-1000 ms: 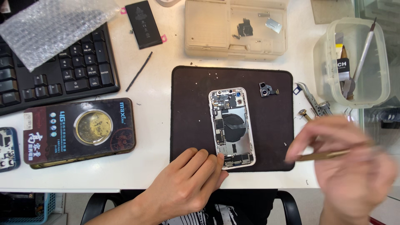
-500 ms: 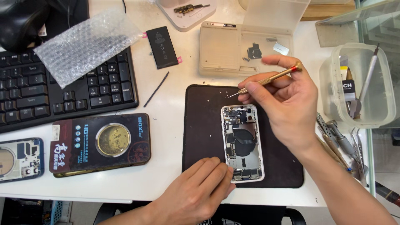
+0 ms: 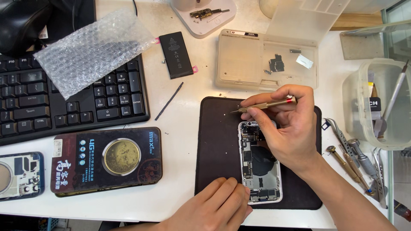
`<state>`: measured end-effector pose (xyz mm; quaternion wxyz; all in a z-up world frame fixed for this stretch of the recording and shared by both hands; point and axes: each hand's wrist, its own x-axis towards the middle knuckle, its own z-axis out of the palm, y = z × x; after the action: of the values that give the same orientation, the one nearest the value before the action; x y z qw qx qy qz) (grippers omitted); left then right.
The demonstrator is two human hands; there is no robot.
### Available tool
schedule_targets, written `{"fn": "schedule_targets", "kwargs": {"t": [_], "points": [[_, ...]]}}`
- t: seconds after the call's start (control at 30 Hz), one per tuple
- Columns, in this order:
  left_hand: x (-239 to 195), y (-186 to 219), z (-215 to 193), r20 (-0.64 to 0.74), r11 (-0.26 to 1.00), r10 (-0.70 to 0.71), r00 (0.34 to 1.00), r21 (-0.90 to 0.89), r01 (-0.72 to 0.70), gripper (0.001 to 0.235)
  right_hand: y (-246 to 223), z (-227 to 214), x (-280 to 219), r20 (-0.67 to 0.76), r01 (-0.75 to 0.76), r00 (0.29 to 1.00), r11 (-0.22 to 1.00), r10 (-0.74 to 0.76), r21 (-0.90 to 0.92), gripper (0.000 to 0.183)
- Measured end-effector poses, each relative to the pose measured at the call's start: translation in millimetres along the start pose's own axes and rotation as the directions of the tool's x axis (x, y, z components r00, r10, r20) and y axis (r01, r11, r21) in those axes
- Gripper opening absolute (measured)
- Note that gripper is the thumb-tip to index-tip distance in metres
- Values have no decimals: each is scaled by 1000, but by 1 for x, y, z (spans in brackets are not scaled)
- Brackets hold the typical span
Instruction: The person uses a screwdriver to remove screws from the internal frame of a disassembled smartphone. They place the screws into a plastic parts tray and later retrieve a small component from a drawer to continue the repair.
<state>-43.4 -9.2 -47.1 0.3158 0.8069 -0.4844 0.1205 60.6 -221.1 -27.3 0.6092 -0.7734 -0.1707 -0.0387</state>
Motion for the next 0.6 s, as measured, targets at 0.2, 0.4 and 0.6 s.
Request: {"fn": "schedule_targets", "kwargs": {"t": [0.2,0.4,0.6], "points": [[-4,1,3,15,999,-11,1000,-44,12,30,2,4,2,12,-11,1000,1000,11,-8,39],[-1,0,2,0,1000,0,1000,-11,0,29,2,6,1,22,-38,999,999,38,7,38],[3,1,-5,-3,1000,-13,1000,-7,13,29,-4,3,0,-2,-86,996,995,87,50,40]]}}
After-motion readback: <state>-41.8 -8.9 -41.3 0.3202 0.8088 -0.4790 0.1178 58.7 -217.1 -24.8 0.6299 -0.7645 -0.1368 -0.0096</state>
